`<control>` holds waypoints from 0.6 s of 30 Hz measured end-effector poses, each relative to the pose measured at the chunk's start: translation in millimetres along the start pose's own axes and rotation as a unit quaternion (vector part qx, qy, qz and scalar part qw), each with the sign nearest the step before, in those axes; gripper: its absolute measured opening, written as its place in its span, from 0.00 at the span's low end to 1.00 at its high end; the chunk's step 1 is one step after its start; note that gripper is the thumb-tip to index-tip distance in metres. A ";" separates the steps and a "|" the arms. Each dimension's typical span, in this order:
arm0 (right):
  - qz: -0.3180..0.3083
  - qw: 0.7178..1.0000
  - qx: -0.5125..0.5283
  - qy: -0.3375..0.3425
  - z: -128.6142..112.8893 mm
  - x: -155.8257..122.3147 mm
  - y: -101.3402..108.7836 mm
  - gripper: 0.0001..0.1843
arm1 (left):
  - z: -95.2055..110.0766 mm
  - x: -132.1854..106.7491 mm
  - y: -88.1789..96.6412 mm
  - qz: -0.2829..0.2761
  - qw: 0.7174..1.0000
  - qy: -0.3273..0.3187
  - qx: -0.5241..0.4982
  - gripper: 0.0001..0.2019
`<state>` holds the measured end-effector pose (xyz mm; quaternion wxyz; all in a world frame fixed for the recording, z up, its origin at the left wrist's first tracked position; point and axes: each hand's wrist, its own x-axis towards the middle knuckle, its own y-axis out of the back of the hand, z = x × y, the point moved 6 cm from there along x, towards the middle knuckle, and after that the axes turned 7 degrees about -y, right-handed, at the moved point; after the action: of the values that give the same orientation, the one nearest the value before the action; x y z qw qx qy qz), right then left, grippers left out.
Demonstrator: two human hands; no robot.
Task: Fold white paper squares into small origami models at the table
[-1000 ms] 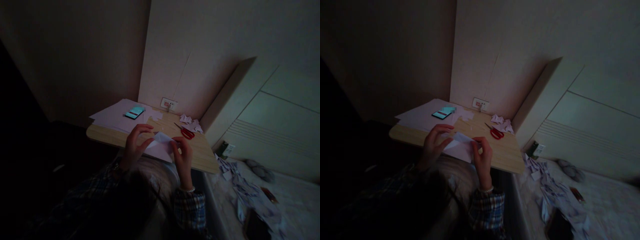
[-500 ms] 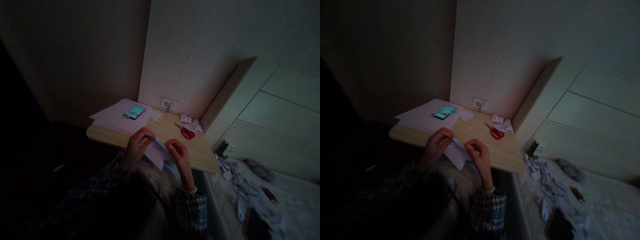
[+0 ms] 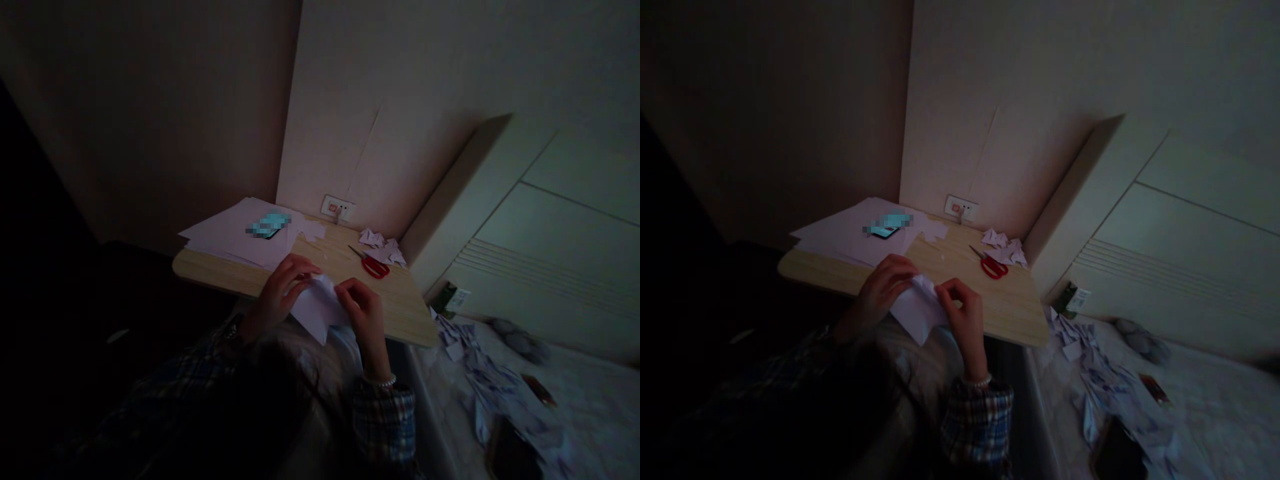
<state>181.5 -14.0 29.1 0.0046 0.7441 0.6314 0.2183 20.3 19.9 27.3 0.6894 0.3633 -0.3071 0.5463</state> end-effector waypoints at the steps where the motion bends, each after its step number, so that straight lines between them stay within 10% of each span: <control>1: 0.004 1.000 0.000 0.003 0.9 0.2 0.7 0.12 | 2.6 0.7 -0.8 -0.015 1.000 -0.014 0.016 0.09; 18: -0.046 0.994 0.062 -0.077 31.6 8.4 4.5 0.16 | 16.5 3.7 -1.2 -0.052 0.995 -0.083 0.015 0.05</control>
<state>197.0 1.5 4.5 0.0172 0.7276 0.6752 0.1201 21.8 7.9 39.2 0.6833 0.4336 -0.3357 0.4820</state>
